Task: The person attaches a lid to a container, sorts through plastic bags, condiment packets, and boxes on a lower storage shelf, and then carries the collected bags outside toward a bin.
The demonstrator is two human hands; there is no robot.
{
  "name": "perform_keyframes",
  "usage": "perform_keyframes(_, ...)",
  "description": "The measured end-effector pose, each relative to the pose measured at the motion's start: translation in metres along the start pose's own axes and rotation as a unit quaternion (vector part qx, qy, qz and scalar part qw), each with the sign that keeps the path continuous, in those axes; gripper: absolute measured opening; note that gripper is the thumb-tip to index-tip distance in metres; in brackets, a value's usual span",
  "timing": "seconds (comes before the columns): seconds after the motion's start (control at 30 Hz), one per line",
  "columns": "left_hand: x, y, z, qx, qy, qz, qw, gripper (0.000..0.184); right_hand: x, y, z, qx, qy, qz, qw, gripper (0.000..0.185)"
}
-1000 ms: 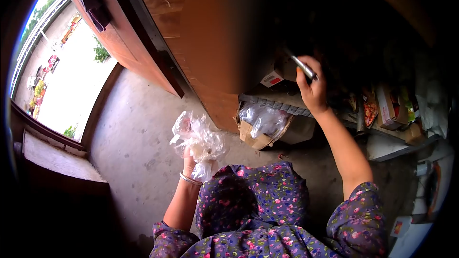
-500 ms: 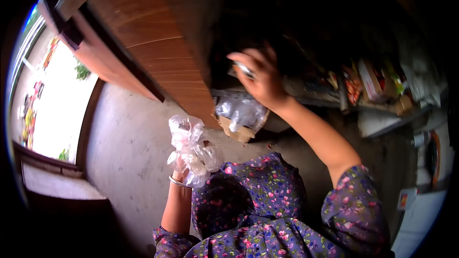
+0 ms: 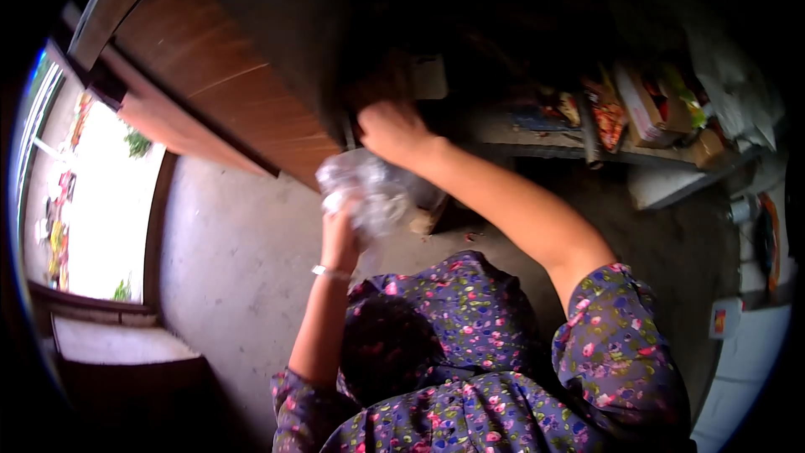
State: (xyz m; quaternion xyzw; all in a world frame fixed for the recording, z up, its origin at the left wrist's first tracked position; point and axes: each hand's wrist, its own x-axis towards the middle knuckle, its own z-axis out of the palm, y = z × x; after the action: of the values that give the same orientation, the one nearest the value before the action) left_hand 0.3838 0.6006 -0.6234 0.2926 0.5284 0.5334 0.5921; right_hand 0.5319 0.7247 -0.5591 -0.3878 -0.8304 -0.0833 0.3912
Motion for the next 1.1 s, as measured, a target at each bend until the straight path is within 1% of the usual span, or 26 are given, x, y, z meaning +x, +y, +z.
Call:
perform_keyframes(0.07, 0.030, -0.027, -0.017, 0.198, 0.018, 0.161, 0.967, 0.020, 0.002, -0.002, -0.019, 0.030, 0.009, -0.019, 0.999, 0.037)
perform_keyframes(0.1, 0.021, -0.021, -0.022, 0.192, -0.008, 0.149, 0.970, 0.017, -0.001, -0.004, -0.030, 0.045, 0.039, -0.020, 0.998, 0.034)
perform_keyframes(0.13, 0.019, -0.022, -0.036, 0.190, 0.006, 0.145, 0.971, 0.017, -0.007, -0.007, -0.041, 0.061, 0.065, -0.018, 0.996, 0.031)
perform_keyframes(0.2, 0.016, -0.022, -0.081, 0.073, 0.007, 0.073, 0.995, 0.013, -0.021, -0.007, -0.062, 0.112, 0.056, -0.014, 0.992, 0.027)
perform_keyframes(0.23, 0.016, -0.024, -0.102, 0.040, 0.030, 0.065, 0.997, 0.017, -0.031, -0.010, -0.075, 0.093, 0.050, -0.017, 0.994, 0.025)
perform_keyframes(0.27, 0.018, -0.029, -0.130, 0.057, 0.047, 0.050, 0.996, 0.021, -0.043, -0.012, -0.085, 0.074, 0.043, -0.022, 0.996, 0.024)
perform_keyframes(0.3, 0.013, -0.028, -0.147, 0.063, 0.066, 0.034, 0.995, 0.023, -0.057, -0.013, -0.091, 0.082, 0.023, -0.014, 0.996, 0.022)
perform_keyframes(0.37, 0.003, -0.031, -0.173, 0.066, 0.094, 0.016, 0.993, 0.025, -0.083, -0.018, -0.094, 0.160, -0.041, 0.019, 0.986, 0.017)
perform_keyframes(0.4, -0.002, -0.032, -0.184, 0.052, 0.080, 0.024, 0.995, 0.028, -0.094, -0.022, -0.093, 0.192, -0.080, 0.033, 0.978, 0.016)
perform_keyframes(0.43, -0.007, -0.034, -0.192, 0.039, 0.065, 0.031, 0.997, 0.030, -0.104, -0.025, -0.091, 0.197, -0.083, 0.034, 0.976, 0.016)
perform_keyframes(0.47, -0.010, -0.037, -0.196, 0.039, 0.069, 0.029, 0.996, 0.030, -0.112, -0.028, -0.087, 0.187, -0.123, 0.054, 0.973, 0.016)
perform_keyframes(0.5, -0.013, -0.039, -0.197, 0.008, 0.095, 0.027, 0.995, 0.024, -0.118, -0.028, -0.083, 0.175, -0.163, 0.072, 0.968, 0.017)
perform_keyframes(0.53, -0.016, -0.042, -0.198, -0.022, 0.120, 0.026, 0.992, 0.018, -0.123, -0.027, -0.077, 0.176, -0.165, 0.072, 0.968, 0.017)
perform_keyframes(0.63, -0.022, -0.046, -0.189, -0.044, 0.115, 0.015, 0.992, 0.021, -0.123, -0.029, -0.070, 0.205, -0.247, 0.195, 0.927, 0.027)
perform_keyframes(0.67, -0.023, -0.048, -0.184, -0.059, 0.113, 0.011, 0.992, 0.021, -0.122, -0.031, -0.069, 0.202, -0.245, 0.192, 0.929, 0.027)
perform_keyframes(0.73, -0.019, -0.057, -0.180, -0.104, 0.077, -0.006, 0.992, 0.025, -0.119, -0.026, -0.058, 0.276, -0.321, 0.336, 0.841, 0.032)
perform_keyframes(0.77, -0.016, -0.064, -0.180, -0.098, 0.071, -0.011, 0.993, 0.025, -0.128, -0.013, -0.044, 0.319, -0.348, 0.350, 0.809, 0.037)
perform_keyframes(0.8, -0.016, -0.066, -0.178, -0.093, 0.065, -0.018, 0.993, 0.026, -0.122, -0.010, -0.042, 0.370, -0.407, 0.414, 0.725, 0.042)
perform_keyframes(0.83, -0.016, -0.067, -0.179, -0.079, 0.046, -0.022, 0.996, 0.029, -0.115, -0.007, -0.045, 0.430, -0.419, 0.446, 0.664, 0.042)
perform_keyframes(0.87, -0.014, -0.067, -0.181, -0.064, 0.028, -0.026, 0.997, 0.033, -0.108, -0.003, -0.051, 0.486, -0.429, 0.473, 0.596, 0.042)
perform_keyframes(0.9, -0.017, -0.064, -0.179, -0.057, 0.032, -0.032, 0.997, 0.031, -0.102, -0.002, -0.062, 0.484, -0.427, 0.471, 0.601, 0.042)
perform_keyframes(0.93, -0.021, -0.061, -0.179, -0.058, 0.029, -0.029, 0.997, 0.031, -0.096, -0.002, -0.080, 0.553, -0.407, 0.473, 0.552, 0.042)
perform_keyframes(0.97, -0.025, -0.058, -0.179, -0.059, 0.037, -0.027, 0.997, 0.025, -0.088, -0.005, -0.100, 0.618, -0.383, 0.471, 0.499, 0.041)
perform_keyframes(1.03, -0.029, -0.052, -0.174, -0.064, 0.053, -0.025, 0.996, 0.013, -0.063, -0.017, -0.148, 0.639, -0.345, 0.452, 0.518, 0.039)
perform_keyframes(1.07, -0.029, -0.049, -0.171, -0.066, 0.050, -0.024, 0.996, 0.013, -0.055, -0.021, -0.163, 0.657, -0.311, 0.442, 0.526, 0.036)
perform_keyframes(1.1, -0.031, -0.045, -0.167, -0.074, 0.057, -0.025, 0.995, 0.013, -0.047, -0.025, -0.170, 0.651, -0.263, 0.430, 0.567, 0.035)
